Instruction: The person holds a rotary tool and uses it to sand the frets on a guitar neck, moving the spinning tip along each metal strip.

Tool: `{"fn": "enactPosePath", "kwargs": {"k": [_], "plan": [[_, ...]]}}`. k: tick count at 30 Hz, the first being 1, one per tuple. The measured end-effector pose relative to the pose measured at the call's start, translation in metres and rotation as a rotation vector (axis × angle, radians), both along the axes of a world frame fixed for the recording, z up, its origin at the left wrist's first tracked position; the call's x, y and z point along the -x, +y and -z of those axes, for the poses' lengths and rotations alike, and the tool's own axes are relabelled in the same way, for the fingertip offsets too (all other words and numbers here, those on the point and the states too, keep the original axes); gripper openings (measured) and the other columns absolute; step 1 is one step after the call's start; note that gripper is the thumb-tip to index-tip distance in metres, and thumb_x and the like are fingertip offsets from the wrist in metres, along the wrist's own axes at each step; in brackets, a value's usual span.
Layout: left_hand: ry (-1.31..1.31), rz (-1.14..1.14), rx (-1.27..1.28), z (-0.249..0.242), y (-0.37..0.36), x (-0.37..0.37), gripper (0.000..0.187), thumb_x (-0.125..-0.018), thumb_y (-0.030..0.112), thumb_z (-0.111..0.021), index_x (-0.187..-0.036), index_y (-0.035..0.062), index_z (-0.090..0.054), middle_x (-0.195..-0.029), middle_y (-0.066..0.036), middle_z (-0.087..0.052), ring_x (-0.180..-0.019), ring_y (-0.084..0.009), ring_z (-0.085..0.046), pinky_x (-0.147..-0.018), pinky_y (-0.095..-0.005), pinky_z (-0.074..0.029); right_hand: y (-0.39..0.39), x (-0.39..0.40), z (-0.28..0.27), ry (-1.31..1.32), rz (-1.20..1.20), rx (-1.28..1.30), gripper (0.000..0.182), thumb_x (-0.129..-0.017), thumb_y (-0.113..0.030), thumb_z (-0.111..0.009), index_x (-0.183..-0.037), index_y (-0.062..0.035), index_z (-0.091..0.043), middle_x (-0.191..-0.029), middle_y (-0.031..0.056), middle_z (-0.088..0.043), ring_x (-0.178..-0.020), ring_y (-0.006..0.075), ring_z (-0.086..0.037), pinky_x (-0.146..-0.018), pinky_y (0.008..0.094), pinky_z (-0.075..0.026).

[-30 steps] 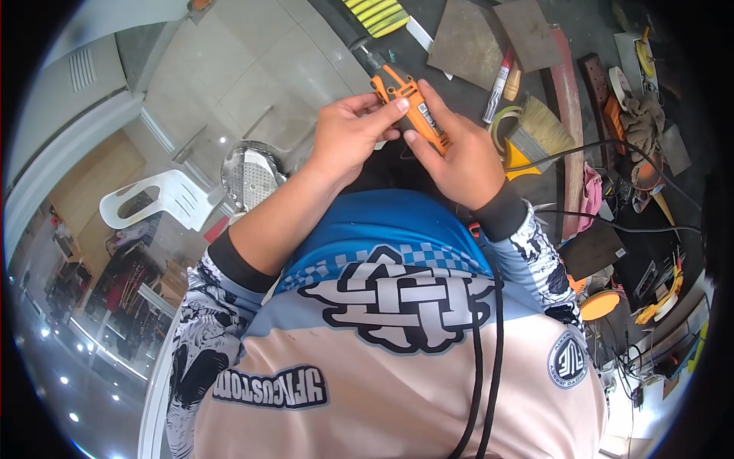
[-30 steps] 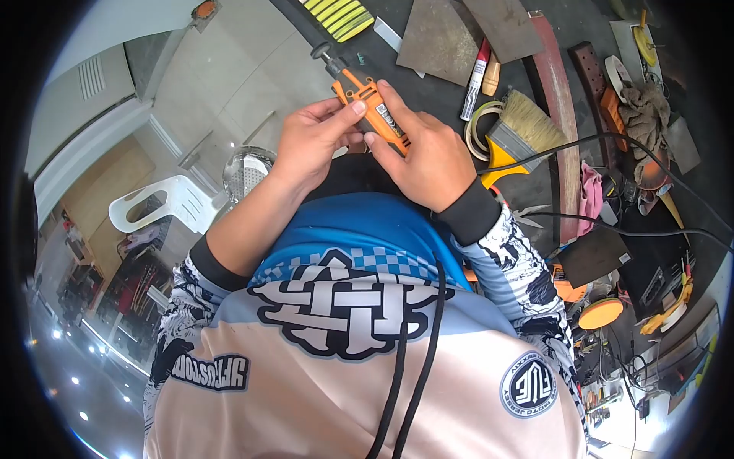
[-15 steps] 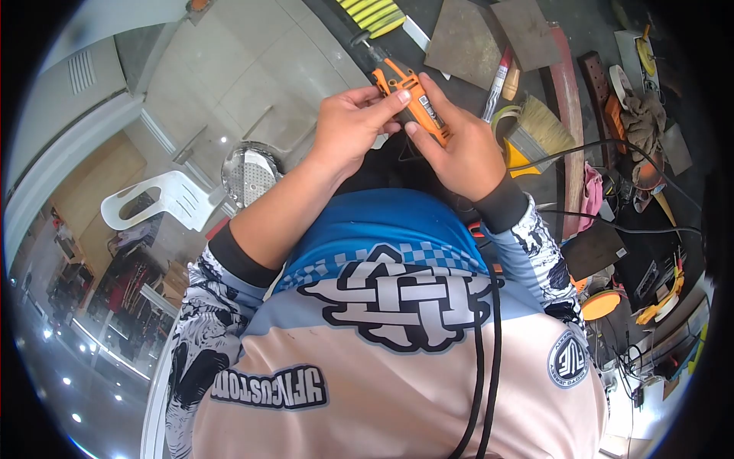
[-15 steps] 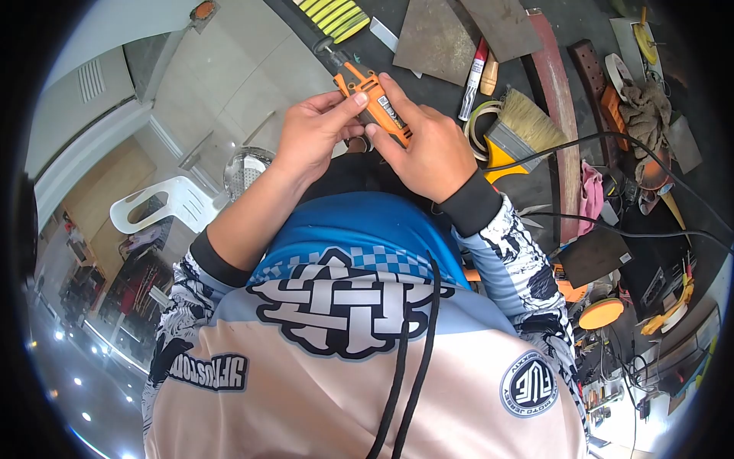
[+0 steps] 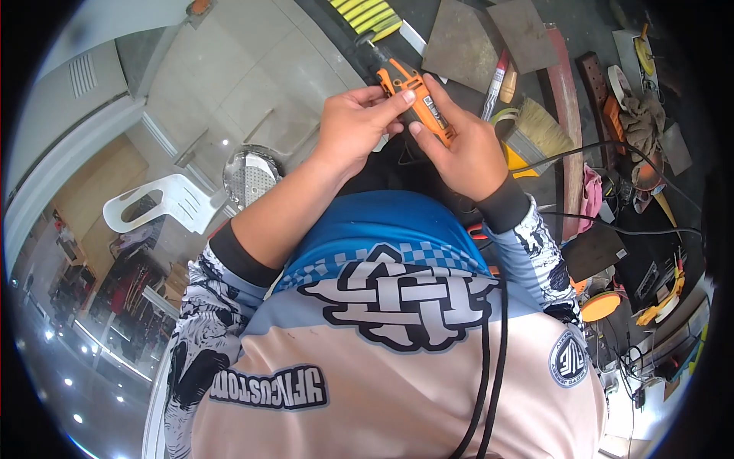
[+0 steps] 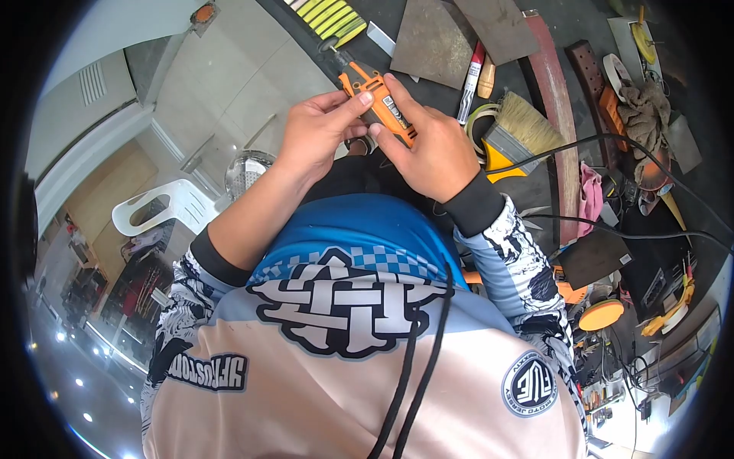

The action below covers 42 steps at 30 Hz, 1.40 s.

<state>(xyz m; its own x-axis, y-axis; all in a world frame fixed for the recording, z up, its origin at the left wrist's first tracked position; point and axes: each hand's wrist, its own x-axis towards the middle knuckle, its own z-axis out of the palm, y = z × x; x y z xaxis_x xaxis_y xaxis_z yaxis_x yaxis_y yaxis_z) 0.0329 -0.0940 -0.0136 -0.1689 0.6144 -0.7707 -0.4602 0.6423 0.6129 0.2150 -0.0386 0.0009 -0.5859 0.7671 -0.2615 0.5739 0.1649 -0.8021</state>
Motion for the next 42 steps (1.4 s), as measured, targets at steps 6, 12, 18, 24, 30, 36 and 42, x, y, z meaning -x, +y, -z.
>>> {"fn": "enactPosePath", "kwargs": {"k": [6,12,18,24,30,36,42], "plan": [[-0.007,-0.024,-0.007,-0.002,0.010,-0.007,0.036,-0.092,0.023,-0.083,-0.111,-0.0061,-0.074,-0.094,-0.007,-0.074,-0.073,-0.0091,-0.065,-0.067,-0.0225,-0.055,0.007,-0.006,0.002,0.011,0.024,0.051,0.068,-0.093,-0.033,-0.073,-0.153,-0.0098,-0.050,-0.088,0.0258,-0.072,-0.078,0.0418,-0.073,-0.070,0.0451,-0.058],[0.011,0.038,0.007,-0.001,0.021,-0.011,0.035,-0.093,0.021,-0.081,-0.116,-0.0049,-0.072,-0.099,-0.007,-0.074,-0.079,-0.0100,-0.067,-0.073,-0.0241,-0.057,0.015,-0.012,0.002,0.031,0.037,0.087,0.068,-0.094,-0.033,-0.072,-0.153,-0.0070,-0.050,-0.089,0.0268,-0.072,-0.082,0.0410,-0.074,-0.072,0.0436,-0.058],[0.040,0.051,-0.020,-0.005,0.034,-0.017,0.042,-0.091,0.022,-0.083,-0.117,-0.0083,-0.071,-0.098,-0.008,-0.073,-0.078,-0.0106,-0.067,-0.071,-0.0241,-0.058,0.022,-0.018,0.004,0.029,0.066,0.119,0.066,-0.095,-0.034,-0.071,-0.152,-0.0071,-0.050,-0.092,0.0276,-0.072,-0.083,0.0408,-0.074,-0.073,0.0432,-0.058],[0.077,0.083,-0.020,-0.005,0.050,-0.023,0.047,-0.088,0.023,-0.086,-0.115,-0.0114,-0.070,-0.097,-0.011,-0.073,-0.076,-0.0117,-0.067,-0.069,-0.0247,-0.058,0.032,-0.023,0.001,0.026,0.091,0.091,0.065,-0.096,-0.033,-0.071,-0.152,-0.0074,-0.051,-0.084,0.0224,-0.074,-0.079,0.0374,-0.076,-0.072,0.0395,-0.058],[0.074,0.125,-0.051,-0.020,0.056,-0.025,0.047,-0.087,0.024,-0.088,-0.112,-0.0117,-0.071,-0.096,-0.010,-0.073,-0.074,-0.0118,-0.066,-0.067,-0.0250,-0.058,0.026,-0.027,-0.005,0.103,0.184,0.175,0.063,-0.097,-0.029,-0.071,-0.153,-0.0065,-0.050,-0.078,0.0139,-0.076,-0.077,0.0254,-0.078,-0.072,0.0348,-0.059],[0.096,0.085,-0.079,-0.037,0.014,0.001,0.054,-0.085,0.026,-0.089,-0.119,-0.0102,-0.067,-0.098,-0.010,-0.073,-0.077,-0.0122,-0.068,-0.068,-0.0247,-0.057,-0.004,-0.001,-0.036,0.173,0.156,0.156,0.065,-0.096,-0.027,-0.073,-0.154,-0.0063,-0.049,-0.083,0.0157,-0.077,-0.079,0.0259,-0.079,-0.072,0.0339,-0.059],[-0.073,-0.037,-0.265,-0.049,-0.028,0.058,0.050,-0.094,0.037,-0.080,-0.115,-0.0063,-0.069,-0.106,-0.010,-0.073,-0.093,-0.0163,-0.071,-0.084,-0.0307,-0.058,-0.024,0.055,-0.061,0.232,0.062,0.333,0.062,-0.101,-0.029,-0.066,-0.155,-0.0028,-0.047,-0.110,0.0141,-0.074,-0.098,0.0123,-0.068,-0.087,0.0289,-0.054]]}}
